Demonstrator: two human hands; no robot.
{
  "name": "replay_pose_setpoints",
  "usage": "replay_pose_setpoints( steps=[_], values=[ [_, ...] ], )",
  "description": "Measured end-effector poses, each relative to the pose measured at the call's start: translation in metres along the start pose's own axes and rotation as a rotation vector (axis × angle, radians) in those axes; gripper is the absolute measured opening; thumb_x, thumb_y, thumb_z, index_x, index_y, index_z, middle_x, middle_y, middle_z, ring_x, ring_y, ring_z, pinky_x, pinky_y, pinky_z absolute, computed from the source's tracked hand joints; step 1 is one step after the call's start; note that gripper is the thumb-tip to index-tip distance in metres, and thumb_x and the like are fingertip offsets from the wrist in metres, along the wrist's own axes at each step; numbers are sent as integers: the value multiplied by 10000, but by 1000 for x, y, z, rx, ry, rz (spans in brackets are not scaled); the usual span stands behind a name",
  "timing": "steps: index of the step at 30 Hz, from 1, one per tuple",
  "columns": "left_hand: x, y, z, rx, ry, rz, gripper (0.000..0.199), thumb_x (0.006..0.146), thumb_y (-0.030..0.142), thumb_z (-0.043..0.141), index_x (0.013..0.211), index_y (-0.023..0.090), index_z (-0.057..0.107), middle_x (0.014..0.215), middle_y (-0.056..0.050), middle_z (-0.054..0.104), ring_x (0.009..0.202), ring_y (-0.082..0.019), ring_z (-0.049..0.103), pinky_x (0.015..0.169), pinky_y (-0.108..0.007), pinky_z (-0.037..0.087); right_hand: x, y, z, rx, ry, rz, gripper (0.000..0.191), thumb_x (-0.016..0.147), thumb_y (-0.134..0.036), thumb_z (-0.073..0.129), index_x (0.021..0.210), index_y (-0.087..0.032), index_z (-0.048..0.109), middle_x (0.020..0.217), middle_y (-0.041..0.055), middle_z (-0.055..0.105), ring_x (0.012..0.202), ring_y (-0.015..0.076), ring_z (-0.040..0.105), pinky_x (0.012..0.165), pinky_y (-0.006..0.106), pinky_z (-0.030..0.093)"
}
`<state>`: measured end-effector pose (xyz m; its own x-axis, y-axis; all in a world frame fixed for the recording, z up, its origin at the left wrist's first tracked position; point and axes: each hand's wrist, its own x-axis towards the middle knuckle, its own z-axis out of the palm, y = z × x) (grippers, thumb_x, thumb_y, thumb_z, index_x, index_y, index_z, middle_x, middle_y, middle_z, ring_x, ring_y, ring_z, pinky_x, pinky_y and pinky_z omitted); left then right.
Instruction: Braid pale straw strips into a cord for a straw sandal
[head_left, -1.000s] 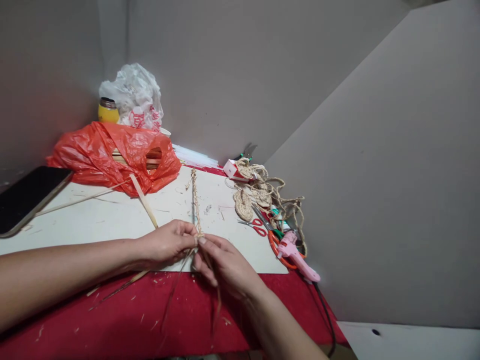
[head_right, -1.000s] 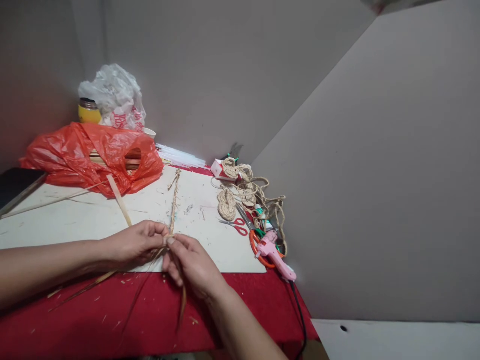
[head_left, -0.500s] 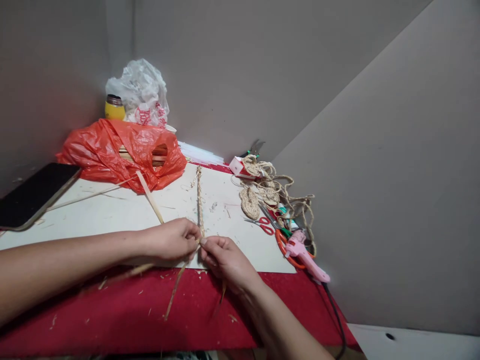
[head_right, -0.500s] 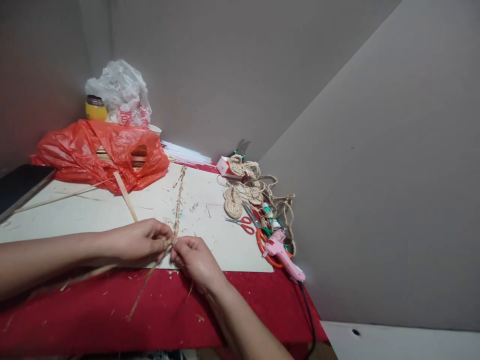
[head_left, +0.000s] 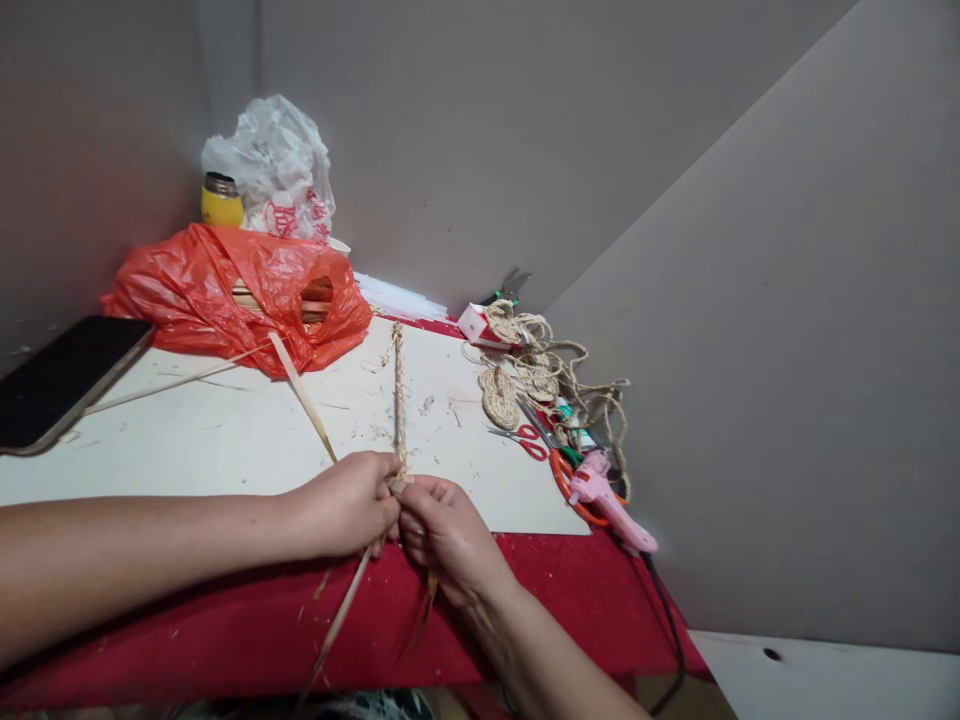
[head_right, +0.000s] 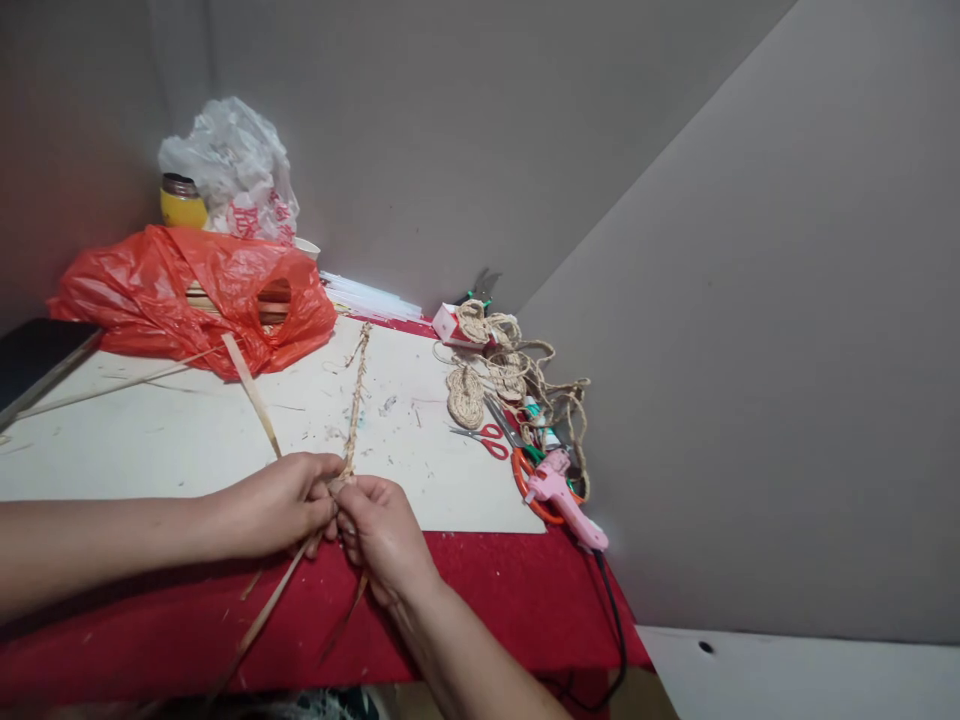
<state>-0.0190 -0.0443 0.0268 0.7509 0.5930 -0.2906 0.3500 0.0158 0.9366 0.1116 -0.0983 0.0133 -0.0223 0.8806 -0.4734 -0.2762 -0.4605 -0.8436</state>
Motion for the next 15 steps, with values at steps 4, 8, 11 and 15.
replay_pose_setpoints(
  steps=[4, 8, 11, 15],
  values=[
    [-2, 9, -9, 158, -21, -17, 151, 668, 187, 486, 804, 165, 548, 542, 22, 546, 467, -133, 522, 418, -202, 331, -1, 1, -3, 37, 11, -8, 309, 707, -348, 673, 574, -158, 468, 386, -108, 341, 325, 7, 161, 336, 172, 77],
    [4, 13, -24, 266, 102, 39, 181, 700, 255, 480, 780, 157, 609, 531, 8, 538, 482, -130, 492, 457, -213, 318, -2, -3, -9, 65, -57, 24, 263, 719, -347, 677, 653, -148, 517, 406, -119, 313, 346, 6, 119, 350, 169, 49],
    [12, 7, -25, 180, 174, 125, 170, 689, 225, 486, 794, 152, 599, 650, -7, 589, 605, -133, 518, 549, -210, 363, -2, -7, -12, 69, -114, 42, 258, 720, -363, 682, 750, -126, 584, 412, -123, 303, 352, 5, 109, 355, 168, 38],
    [18, -2, -18, 6, 31, 25, 175, 746, 273, 433, 801, 160, 555, 633, 20, 560, 605, -128, 507, 606, -227, 401, -2, -12, -15, 61, -163, 64, 267, 706, -361, 699, 741, -119, 593, 411, -118, 311, 352, 5, 120, 355, 167, 39]
  ],
)
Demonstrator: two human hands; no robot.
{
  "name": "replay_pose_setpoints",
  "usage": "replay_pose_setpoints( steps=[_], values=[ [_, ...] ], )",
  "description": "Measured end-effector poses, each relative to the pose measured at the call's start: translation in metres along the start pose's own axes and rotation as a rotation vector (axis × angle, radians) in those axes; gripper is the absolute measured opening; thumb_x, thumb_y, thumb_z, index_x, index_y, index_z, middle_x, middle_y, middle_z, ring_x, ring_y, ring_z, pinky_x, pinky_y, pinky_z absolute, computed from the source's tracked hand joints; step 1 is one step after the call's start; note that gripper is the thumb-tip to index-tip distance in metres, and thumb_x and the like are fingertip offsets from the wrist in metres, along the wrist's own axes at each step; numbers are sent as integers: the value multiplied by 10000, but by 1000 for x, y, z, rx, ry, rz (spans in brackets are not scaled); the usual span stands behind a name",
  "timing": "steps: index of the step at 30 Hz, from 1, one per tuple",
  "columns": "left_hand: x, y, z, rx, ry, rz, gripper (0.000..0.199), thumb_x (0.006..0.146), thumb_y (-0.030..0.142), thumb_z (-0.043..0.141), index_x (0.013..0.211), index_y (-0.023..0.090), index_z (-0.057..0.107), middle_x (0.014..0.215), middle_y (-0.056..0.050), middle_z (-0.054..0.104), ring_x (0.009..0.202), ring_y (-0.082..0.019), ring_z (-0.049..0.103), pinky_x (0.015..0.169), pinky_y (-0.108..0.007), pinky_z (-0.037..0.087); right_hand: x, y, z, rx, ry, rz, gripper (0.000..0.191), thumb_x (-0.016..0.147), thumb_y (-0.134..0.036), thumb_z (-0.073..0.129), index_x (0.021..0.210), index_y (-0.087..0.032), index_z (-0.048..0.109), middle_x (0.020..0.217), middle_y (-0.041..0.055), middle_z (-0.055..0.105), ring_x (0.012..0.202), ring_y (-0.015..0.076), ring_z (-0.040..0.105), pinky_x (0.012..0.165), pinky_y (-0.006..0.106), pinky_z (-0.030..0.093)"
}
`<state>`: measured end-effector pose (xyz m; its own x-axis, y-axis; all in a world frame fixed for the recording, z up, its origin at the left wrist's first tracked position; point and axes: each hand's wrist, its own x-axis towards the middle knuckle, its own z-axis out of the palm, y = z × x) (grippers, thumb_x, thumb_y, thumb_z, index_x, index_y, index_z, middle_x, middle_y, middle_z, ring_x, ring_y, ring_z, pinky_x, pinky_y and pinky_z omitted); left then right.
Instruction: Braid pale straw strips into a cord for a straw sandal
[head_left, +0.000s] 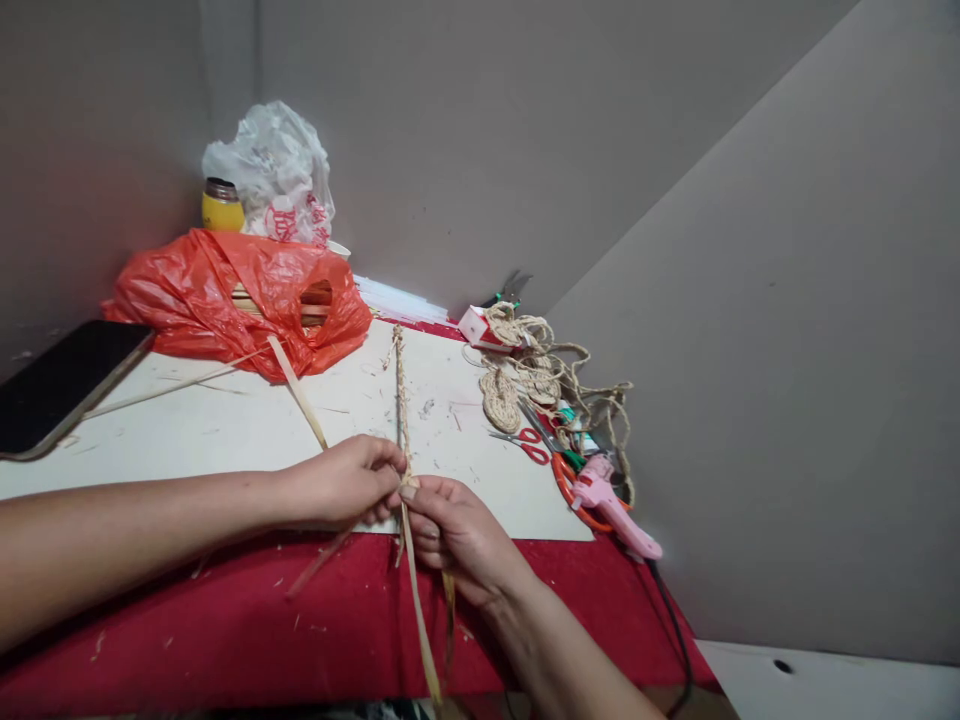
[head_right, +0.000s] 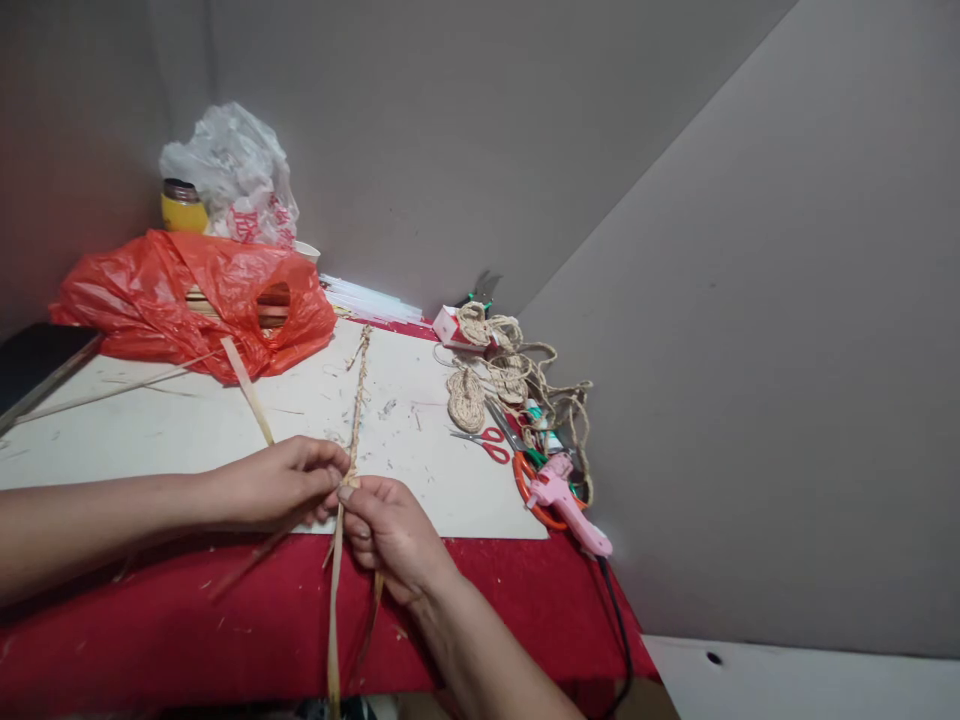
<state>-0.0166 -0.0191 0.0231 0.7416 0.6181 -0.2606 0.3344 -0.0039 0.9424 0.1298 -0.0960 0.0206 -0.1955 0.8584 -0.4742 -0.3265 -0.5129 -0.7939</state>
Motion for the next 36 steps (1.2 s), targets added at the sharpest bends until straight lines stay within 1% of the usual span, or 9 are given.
replay_pose_setpoints(
  steps=[2, 4, 10, 17, 22, 25, 28, 33, 36],
  values=[
    [0, -1, 1, 39, -34, -16, 174, 758, 280, 418, 723, 164, 543, 630, 22, 554, 607, -124, 499, 628, -232, 403, 0, -3, -2, -13, -26, 21, 269, 716, -368, 691, 741, -118, 594, 422, -113, 314, 360, 9, 130, 359, 168, 42],
    [-2, -1, 0, 114, -54, 29, 198, 764, 271, 406, 675, 164, 547, 647, 17, 565, 627, -125, 502, 649, -232, 402, 0, -4, -5, -46, -44, 40, 271, 729, -377, 678, 751, -120, 597, 432, -109, 311, 366, 16, 142, 363, 173, 50],
    [-3, 2, -4, 333, -50, 82, 275, 786, 242, 373, 762, 162, 635, 737, -18, 640, 691, -151, 543, 675, -244, 397, 2, -2, -16, -314, 3, -30, 279, 767, -405, 631, 738, -129, 599, 430, -101, 295, 383, 43, 166, 390, 214, 82],
    [1, -1, -4, 307, -29, 28, 291, 797, 381, 409, 672, 158, 547, 639, 10, 533, 626, -133, 466, 553, -222, 336, 0, -4, -9, -708, 60, -264, 311, 835, -396, 520, 643, -152, 519, 575, -44, 374, 552, 92, 312, 525, 224, 264],
    [1, 1, -5, 270, -55, 11, 282, 790, 371, 408, 637, 156, 509, 606, 28, 449, 596, -113, 394, 530, -217, 290, -2, 1, -7, -978, 136, -377, 287, 887, -320, 440, 647, -170, 489, 604, -26, 437, 598, 111, 376, 569, 228, 302],
    [0, 2, -4, 262, -39, 4, 271, 782, 355, 411, 604, 161, 473, 585, 35, 406, 581, -106, 365, 517, -217, 267, -5, -2, -10, -1097, 148, -381, 274, 895, -297, 431, 664, -170, 505, 614, -22, 476, 602, 112, 402, 577, 229, 304],
    [0, 1, -3, 255, -20, 5, 266, 768, 346, 422, 577, 163, 455, 561, 40, 373, 566, -102, 343, 503, -217, 251, -14, -10, -7, -1079, 179, -344, 281, 883, -294, 439, 646, -162, 510, 591, -25, 458, 588, 108, 402, 562, 222, 311],
    [0, -1, 0, 160, -8, 12, 269, 753, 356, 443, 589, 156, 518, 539, 33, 421, 549, -105, 364, 513, -219, 285, -25, -3, 11, -806, 120, -176, 296, 896, -310, 383, 703, -151, 541, 512, -28, 462, 489, 101, 435, 496, 206, 341],
    [-1, 0, 2, 73, -2, -8, 310, 753, 388, 437, 570, 155, 528, 518, 30, 427, 526, -102, 355, 504, -220, 283, -24, 15, 20, -949, 147, -217, 311, 907, -291, 364, 668, -161, 514, 527, 2, 522, 493, 105, 465, 509, 211, 340]
  ],
)
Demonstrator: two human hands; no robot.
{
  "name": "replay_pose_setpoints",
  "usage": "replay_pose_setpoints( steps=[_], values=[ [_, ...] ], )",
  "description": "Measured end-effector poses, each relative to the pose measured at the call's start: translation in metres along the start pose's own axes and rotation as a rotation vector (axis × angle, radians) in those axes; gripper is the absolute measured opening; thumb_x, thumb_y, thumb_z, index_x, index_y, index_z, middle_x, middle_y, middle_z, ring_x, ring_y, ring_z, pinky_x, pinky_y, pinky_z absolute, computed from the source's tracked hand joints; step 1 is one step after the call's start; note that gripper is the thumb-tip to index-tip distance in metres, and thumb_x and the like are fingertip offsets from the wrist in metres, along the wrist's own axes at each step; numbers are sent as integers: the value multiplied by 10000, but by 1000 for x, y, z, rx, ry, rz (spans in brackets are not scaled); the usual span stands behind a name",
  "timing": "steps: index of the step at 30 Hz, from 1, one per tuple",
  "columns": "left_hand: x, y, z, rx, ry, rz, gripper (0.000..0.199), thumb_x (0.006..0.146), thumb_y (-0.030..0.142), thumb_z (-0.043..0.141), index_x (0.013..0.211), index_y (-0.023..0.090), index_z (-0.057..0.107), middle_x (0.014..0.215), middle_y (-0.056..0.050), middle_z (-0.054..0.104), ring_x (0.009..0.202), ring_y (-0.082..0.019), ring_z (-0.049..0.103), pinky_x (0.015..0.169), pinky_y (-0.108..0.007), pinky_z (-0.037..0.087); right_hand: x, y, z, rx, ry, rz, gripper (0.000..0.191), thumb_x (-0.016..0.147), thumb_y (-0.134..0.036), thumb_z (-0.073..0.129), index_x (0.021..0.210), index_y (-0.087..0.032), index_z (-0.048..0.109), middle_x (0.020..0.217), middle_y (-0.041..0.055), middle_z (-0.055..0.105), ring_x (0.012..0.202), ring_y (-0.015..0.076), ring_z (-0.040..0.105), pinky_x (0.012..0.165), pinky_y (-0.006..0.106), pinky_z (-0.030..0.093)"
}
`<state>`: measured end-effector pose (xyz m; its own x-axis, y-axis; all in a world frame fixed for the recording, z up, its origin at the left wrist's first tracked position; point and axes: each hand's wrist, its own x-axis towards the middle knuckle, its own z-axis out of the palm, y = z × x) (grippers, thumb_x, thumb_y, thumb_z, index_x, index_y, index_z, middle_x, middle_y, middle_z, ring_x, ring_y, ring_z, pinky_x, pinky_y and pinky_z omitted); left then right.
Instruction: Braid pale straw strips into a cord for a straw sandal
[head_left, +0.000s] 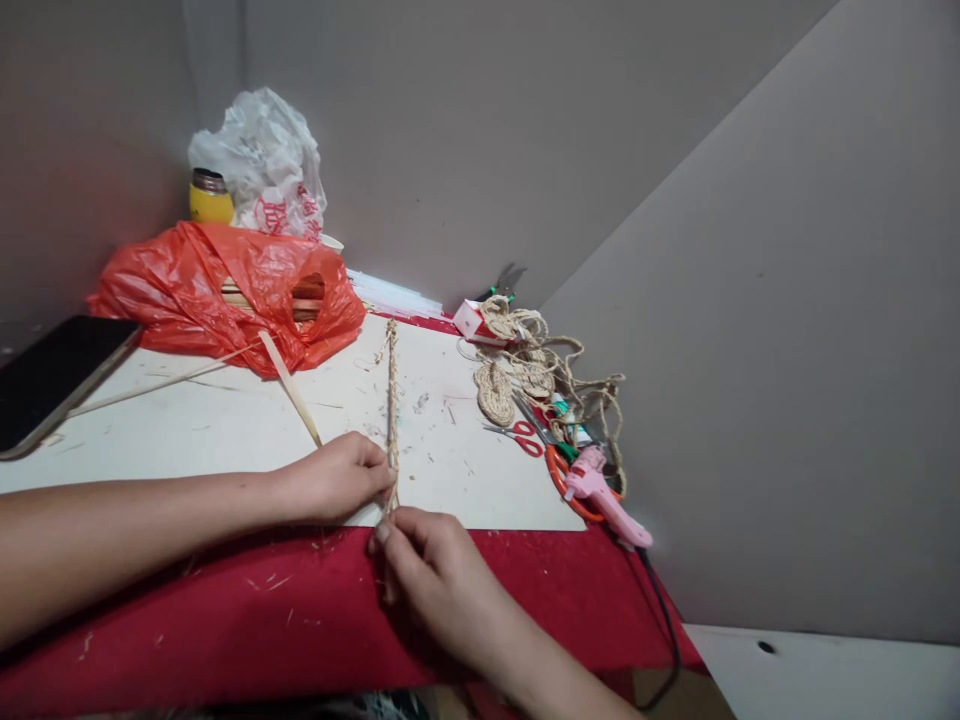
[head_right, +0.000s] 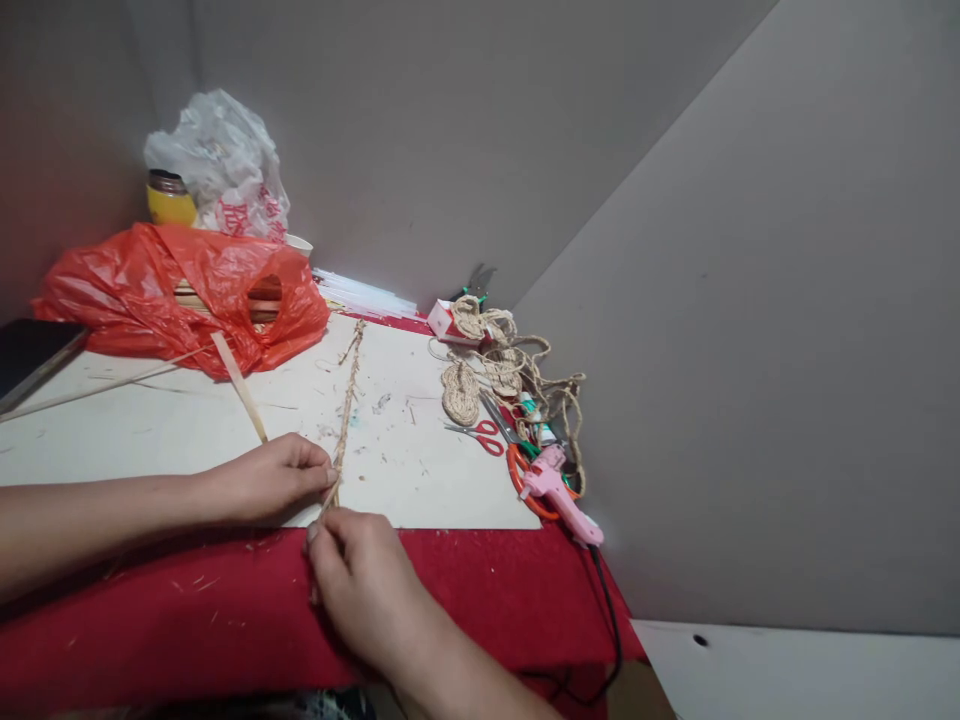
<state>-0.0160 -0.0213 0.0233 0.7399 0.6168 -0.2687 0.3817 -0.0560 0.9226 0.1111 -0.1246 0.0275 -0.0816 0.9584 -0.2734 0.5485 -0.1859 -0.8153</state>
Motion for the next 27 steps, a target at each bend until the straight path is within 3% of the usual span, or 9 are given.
replay_pose_setpoints(
  steps=[4, 9, 11, 13, 15, 18, 21, 23, 27],
  values=[
    [-1, 0, 1, -42, 13, -33, 294, 707, 406, 510, 547, 159, 501, 488, 52, 373, 495, -86, 295, 473, -219, 224, -8, 1, 12, -353, 96, -107, 249, 891, -236, 394, 707, -162, 545, 625, 41, 589, 542, 112, 466, 549, 236, 314],
    [-1, 1, 1, -139, 3, -30, 249, 680, 362, 551, 556, 158, 480, 495, 63, 382, 490, -71, 279, 479, -218, 199, -29, -12, -11, -273, -217, -132, 290, 883, -345, 470, 686, -169, 588, 589, 4, 566, 511, 98, 443, 500, 217, 294],
    [-2, 4, 1, -211, -15, -42, 241, 680, 359, 560, 569, 154, 497, 497, 64, 402, 482, -68, 282, 482, -217, 205, -27, -11, -24, -134, -75, -112, 355, 884, -413, 469, 659, -166, 588, 567, -4, 533, 531, 107, 444, 500, 216, 308],
    [-3, 5, 2, -298, -37, -37, 241, 676, 359, 578, 579, 149, 510, 502, 63, 428, 479, -66, 299, 494, -212, 222, -18, -4, -33, 16, 205, -89, 354, 885, -440, 462, 716, -161, 602, 617, 9, 549, 594, 127, 478, 536, 222, 351],
    [-3, 5, 3, -397, -83, -7, 247, 678, 367, 598, 593, 147, 526, 518, 57, 464, 488, -66, 337, 515, -207, 253, -3, 4, -37, 170, 292, -67, 295, 855, -441, 524, 882, -162, 614, 739, 31, 601, 679, 145, 530, 587, 230, 399],
    [-1, 1, 4, -493, -163, 38, 245, 696, 377, 599, 630, 146, 549, 558, 39, 523, 518, -76, 405, 563, -210, 311, 16, 14, -33, 441, 6, 18, 325, 844, -475, 529, 895, -158, 580, 665, 6, 586, 519, 103, 501, 477, 206, 377],
    [1, -4, 5, -473, -145, 7, 228, 693, 357, 598, 638, 145, 533, 595, 24, 555, 531, -82, 430, 565, -213, 323, 26, 16, -29, 650, -242, 136, 366, 855, -508, 494, 755, -158, 530, 446, -89, 380, 329, 34, 202, 336, 167, 148],
    [2, -5, 3, -428, -140, 11, 227, 704, 356, 582, 648, 144, 524, 619, 20, 557, 543, -84, 429, 561, -212, 318, 28, 16, -30, 728, -307, 190, 363, 843, -501, 522, 710, -164, 499, 418, -116, 287, 341, 27, 108, 335, 168, 64],
    [1, -3, -4, -221, -138, 76, 240, 762, 365, 522, 653, 153, 495, 578, 53, 449, 529, -75, 342, 523, -208, 269, 27, 16, -32, 810, -376, 247, 379, 831, -495, 545, 654, -175, 446, 410, -121, 257, 348, 23, 101, 338, 163, 56]
  ],
)
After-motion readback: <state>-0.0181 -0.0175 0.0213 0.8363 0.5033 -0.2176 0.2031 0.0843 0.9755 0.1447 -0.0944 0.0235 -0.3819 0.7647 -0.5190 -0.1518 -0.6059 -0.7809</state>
